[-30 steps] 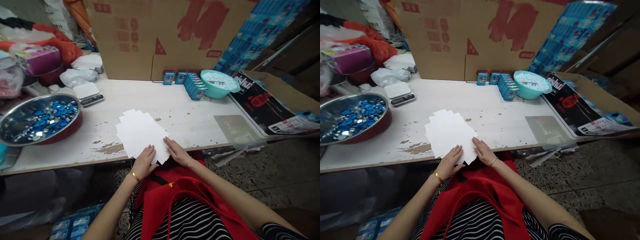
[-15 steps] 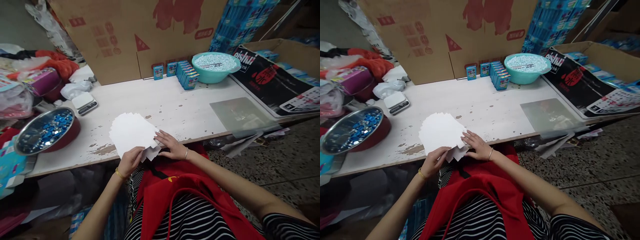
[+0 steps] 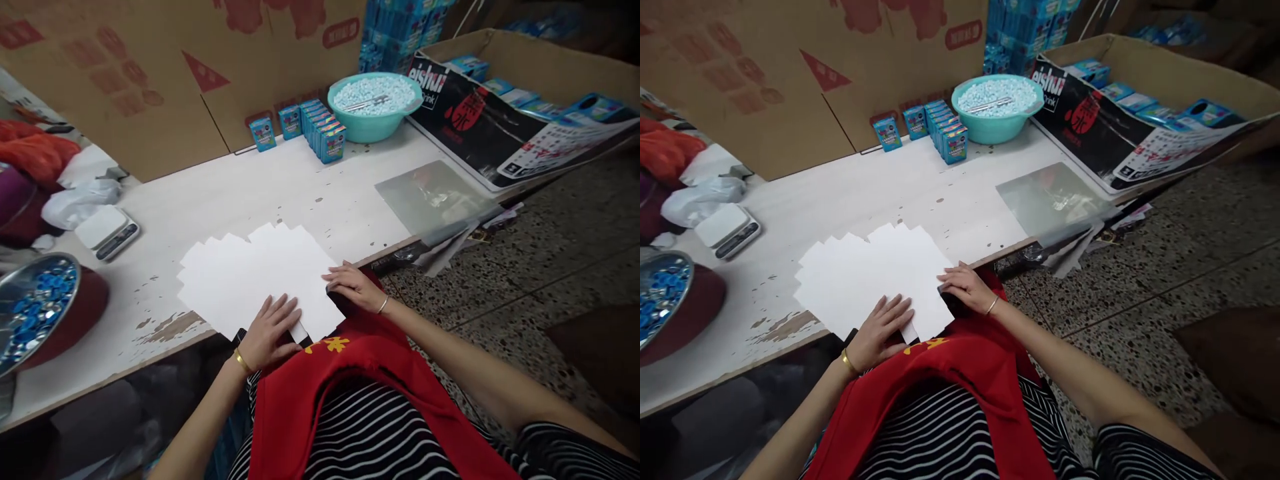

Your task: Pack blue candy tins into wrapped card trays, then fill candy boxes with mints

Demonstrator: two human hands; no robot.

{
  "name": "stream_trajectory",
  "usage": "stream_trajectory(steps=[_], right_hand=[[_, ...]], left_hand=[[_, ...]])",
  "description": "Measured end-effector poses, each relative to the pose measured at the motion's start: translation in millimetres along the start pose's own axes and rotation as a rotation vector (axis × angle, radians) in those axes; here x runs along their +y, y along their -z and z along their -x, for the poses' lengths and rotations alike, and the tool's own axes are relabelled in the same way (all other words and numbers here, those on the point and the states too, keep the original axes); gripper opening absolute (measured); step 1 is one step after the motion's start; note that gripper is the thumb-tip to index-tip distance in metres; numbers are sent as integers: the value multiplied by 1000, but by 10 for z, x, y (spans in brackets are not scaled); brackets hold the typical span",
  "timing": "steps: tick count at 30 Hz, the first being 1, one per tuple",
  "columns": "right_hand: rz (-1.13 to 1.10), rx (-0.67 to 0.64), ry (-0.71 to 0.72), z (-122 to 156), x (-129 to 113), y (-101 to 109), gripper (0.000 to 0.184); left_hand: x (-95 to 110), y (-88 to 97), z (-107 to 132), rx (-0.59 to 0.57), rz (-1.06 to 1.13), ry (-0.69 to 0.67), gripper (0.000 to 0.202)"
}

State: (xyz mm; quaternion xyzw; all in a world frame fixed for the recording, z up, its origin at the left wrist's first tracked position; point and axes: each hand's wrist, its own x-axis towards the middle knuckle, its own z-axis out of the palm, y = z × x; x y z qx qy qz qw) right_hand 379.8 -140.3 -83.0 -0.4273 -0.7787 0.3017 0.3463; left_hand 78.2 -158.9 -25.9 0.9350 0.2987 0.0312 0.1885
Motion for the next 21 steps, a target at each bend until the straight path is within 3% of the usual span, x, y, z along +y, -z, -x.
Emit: stream_trajectory(steps=[2, 4, 7, 9, 15, 17, 21], right_hand=[[-9, 74, -43, -11, -53, -48, 21], [-13, 141, -65, -17, -88, -109, 22], [-6, 211, -70, 20, -115, -189, 21], [10, 233, -72, 66, -131, -223, 22], [118, 201, -45, 196, -224, -179, 26], [199, 211, -68, 215, -261, -104, 25], [421, 232, -180, 184, -286, 108, 27]], left_hand=[[-28, -68, 57, 45, -8, -12, 62], [-47, -120, 101, 164, 54, -3, 47], [-43, -158, 100, 415, 220, 141, 28], [-27, -155, 57, 499, 258, 251, 24], [1, -101, -46, 338, 103, 199, 16], [-21, -60, -112, 345, 124, 220, 18], [-107, 103, -454, 326, 158, 231, 21]])
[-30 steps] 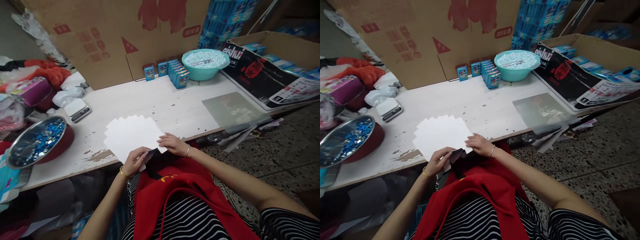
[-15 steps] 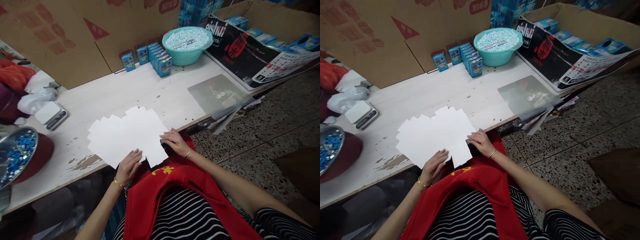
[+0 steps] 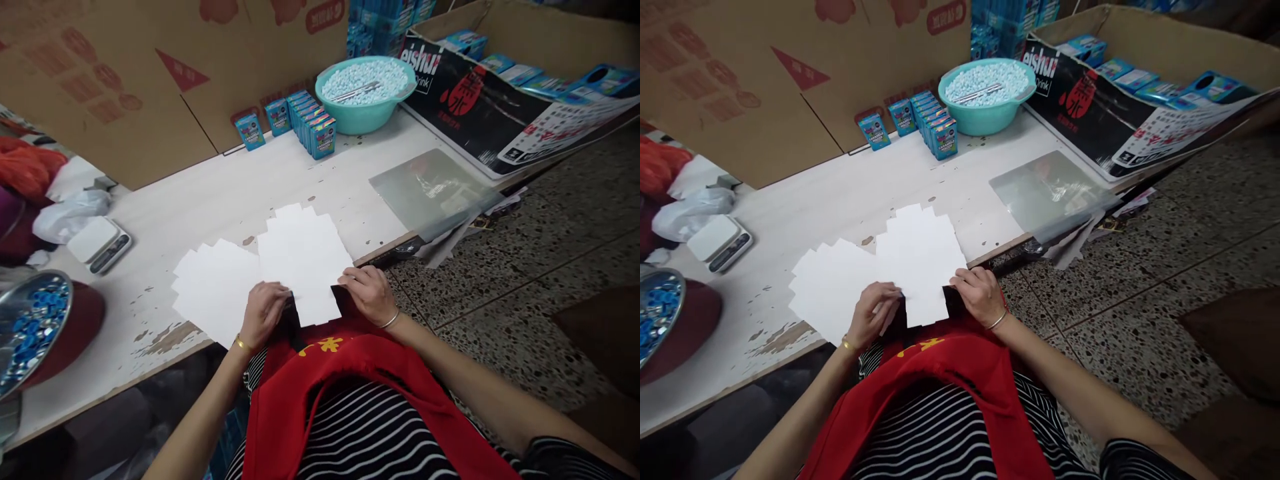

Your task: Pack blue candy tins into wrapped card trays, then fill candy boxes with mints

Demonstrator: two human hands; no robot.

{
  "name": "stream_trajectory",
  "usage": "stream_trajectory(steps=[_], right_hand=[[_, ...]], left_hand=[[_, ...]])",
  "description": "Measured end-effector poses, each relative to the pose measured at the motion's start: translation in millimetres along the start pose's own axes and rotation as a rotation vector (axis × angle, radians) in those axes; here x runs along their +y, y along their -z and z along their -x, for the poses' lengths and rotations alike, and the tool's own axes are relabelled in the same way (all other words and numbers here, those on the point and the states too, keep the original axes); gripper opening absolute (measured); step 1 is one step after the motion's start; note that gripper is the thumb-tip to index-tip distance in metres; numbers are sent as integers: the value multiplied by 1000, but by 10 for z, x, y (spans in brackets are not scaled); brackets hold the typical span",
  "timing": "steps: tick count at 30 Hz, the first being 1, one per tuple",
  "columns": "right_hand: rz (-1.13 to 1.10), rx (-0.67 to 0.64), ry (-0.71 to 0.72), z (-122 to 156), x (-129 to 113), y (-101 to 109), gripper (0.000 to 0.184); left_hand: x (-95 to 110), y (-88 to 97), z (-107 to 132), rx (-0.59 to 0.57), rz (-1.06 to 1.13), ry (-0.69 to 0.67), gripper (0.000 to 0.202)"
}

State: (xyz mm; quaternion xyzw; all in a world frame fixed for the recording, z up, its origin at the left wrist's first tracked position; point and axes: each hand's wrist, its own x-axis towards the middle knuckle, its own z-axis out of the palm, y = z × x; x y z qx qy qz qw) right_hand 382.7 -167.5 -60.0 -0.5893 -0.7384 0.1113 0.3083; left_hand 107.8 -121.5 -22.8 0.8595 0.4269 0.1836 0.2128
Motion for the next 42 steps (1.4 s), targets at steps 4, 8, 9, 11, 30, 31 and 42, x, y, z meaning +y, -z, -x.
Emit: stream_trajectory(steps=[4, 8, 9, 11, 30, 31, 42], right_hand=[[77, -62, -8, -138, 93, 90, 33], [106, -36, 55, -285, 190, 50, 31], [137, -28, 77, -326, 216, 29, 30], [228, -28, 136, -407, 273, -17, 29], [110, -268, 592, -564, 646, -8, 59], [99, -283, 602, -569, 663, 2, 60], [-58, 16, 418, -622, 526, -195, 38]], left_hand=[[92, -14, -447, -198, -226, -38, 22], [200, -69, -746, -290, -443, -131, 18], [219, -77, -808, -298, -475, -149, 17], [246, -89, -922, -304, -499, -166, 18], [341, -211, -1194, -376, -546, -115, 22], [326, -218, -1205, -359, -546, -122, 20], [283, -22, -1207, -396, -227, -308, 35]])
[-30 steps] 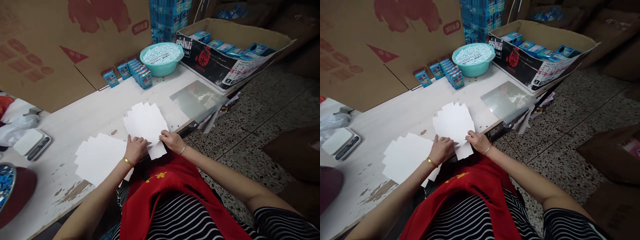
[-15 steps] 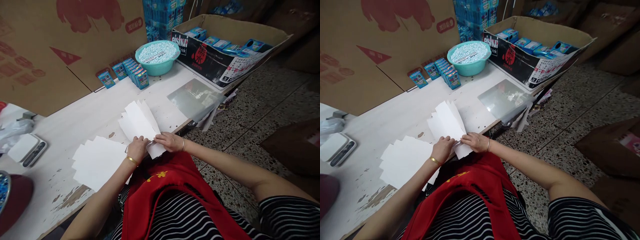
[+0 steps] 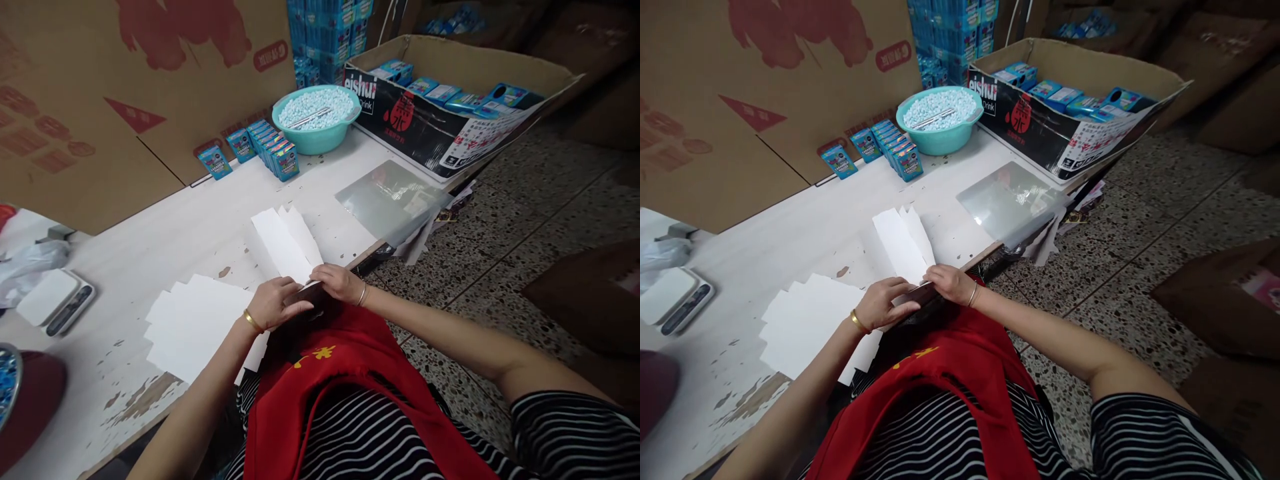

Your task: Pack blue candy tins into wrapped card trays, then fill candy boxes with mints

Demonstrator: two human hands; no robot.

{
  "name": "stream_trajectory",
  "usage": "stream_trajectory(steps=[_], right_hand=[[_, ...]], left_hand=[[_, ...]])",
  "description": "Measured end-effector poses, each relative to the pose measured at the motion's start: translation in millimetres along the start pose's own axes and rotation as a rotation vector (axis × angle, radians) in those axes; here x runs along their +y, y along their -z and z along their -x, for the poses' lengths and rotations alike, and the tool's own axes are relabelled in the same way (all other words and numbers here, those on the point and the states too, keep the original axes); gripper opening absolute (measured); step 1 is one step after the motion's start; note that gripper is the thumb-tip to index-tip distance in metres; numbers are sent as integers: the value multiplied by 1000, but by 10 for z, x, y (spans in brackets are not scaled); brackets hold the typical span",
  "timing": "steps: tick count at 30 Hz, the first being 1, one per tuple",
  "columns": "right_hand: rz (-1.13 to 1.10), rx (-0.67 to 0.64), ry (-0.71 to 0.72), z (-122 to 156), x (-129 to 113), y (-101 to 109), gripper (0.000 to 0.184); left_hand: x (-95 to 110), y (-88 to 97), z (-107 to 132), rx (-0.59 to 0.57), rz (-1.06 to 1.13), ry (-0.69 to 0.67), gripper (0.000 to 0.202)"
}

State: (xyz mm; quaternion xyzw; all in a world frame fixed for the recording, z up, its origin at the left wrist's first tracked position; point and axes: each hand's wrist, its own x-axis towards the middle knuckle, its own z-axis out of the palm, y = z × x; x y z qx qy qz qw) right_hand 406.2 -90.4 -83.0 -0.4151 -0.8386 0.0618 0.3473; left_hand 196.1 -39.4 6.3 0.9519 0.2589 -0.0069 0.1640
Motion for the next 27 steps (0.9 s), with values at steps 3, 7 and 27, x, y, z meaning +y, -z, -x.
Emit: stream_trajectory(steps=[3, 7, 27], right_hand=[[48, 96, -69, -46, -85, -54, 43], [181, 87, -22, -45, -151, -104, 43], [374, -238, -269, -318, -382, -107, 26]], left_hand=[[17, -1, -78, -10, -65, 252, 32], [53, -4, -226, -6, -69, 471, 32], [345, -6, -160, -124, -264, 303, 29]])
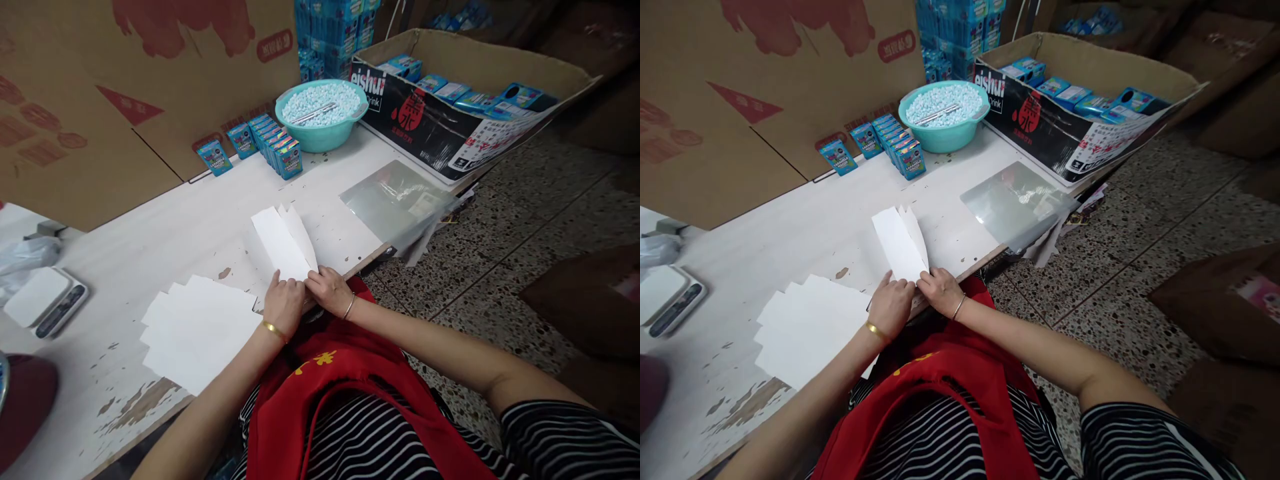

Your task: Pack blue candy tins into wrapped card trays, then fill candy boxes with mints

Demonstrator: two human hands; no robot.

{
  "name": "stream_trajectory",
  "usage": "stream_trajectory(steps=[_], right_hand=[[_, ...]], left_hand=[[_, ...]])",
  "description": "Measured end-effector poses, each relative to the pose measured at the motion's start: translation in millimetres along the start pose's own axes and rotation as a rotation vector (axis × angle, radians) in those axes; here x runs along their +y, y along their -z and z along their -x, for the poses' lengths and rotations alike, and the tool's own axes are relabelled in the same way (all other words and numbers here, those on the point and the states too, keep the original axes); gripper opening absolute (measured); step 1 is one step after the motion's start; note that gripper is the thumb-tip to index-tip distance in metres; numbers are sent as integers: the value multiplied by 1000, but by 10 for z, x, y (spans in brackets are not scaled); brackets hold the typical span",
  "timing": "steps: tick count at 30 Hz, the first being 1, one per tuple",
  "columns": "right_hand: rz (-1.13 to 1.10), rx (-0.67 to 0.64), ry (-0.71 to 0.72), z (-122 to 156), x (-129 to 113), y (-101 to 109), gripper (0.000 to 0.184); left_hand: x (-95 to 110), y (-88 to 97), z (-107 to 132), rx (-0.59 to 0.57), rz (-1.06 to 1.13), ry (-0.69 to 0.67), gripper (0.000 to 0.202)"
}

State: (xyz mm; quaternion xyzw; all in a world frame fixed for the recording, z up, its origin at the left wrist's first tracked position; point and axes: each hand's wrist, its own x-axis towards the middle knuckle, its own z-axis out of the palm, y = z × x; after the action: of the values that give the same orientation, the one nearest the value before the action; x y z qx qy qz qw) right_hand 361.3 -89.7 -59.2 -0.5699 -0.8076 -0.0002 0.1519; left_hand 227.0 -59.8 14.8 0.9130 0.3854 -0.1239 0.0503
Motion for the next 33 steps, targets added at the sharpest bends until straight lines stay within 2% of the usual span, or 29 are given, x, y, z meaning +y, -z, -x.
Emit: stream_trajectory(steps=[2, 3, 6, 10, 14, 16, 18, 20, 22, 25, 27, 29, 30, 33], right_hand=[[5, -1, -25, 8, -8, -12, 25], [6, 7, -38, 13, -10, -24, 24], [-17, 56, -67, 25, -9, -81, 20], [-75, 111, -102, 46, -12, -180, 17], [-193, 203, -90, 89, -40, -154, 15], [-297, 297, -86, 79, -24, -57, 30], [-406, 376, -196, 5, 45, 72, 64], [-471, 353, -383, -140, 176, 193, 88], [-478, 161, -489, -329, 339, 282, 82], [-404, -234, -406, -570, 520, 368, 62], [-305, -392, -333, -643, 539, 416, 61], [-184, -442, -277, -644, 483, 454, 62], [-129, -436, -247, -625, 437, 466, 61], [-17, -353, -157, -541, 296, 452, 59]], left_hand=[[-15, 145, -177, -209, 16, 29, 29], [-42, 192, -256, -274, 36, 34, 27], [-180, 230, -451, -388, 119, -19, 20], [-365, 174, -643, -561, 280, -98, 18], [-487, 167, -758, -659, 377, -95, 14], [-517, 187, -772, -670, 395, -73, 12], [-494, 203, -764, -664, 382, -52, 10], [-388, 198, -748, -642, 358, -43, 8], [-202, 177, -722, -589, 339, -45, 9], [85, 179, -642, -495, 347, -70, 16], [133, 250, -562, -419, 410, -140, 20], [-11, 372, -490, -274, 480, -234, 18], [-150, 436, -467, -161, 491, -255, 19], [-703, 537, -482, 213, 356, -181, 28]])
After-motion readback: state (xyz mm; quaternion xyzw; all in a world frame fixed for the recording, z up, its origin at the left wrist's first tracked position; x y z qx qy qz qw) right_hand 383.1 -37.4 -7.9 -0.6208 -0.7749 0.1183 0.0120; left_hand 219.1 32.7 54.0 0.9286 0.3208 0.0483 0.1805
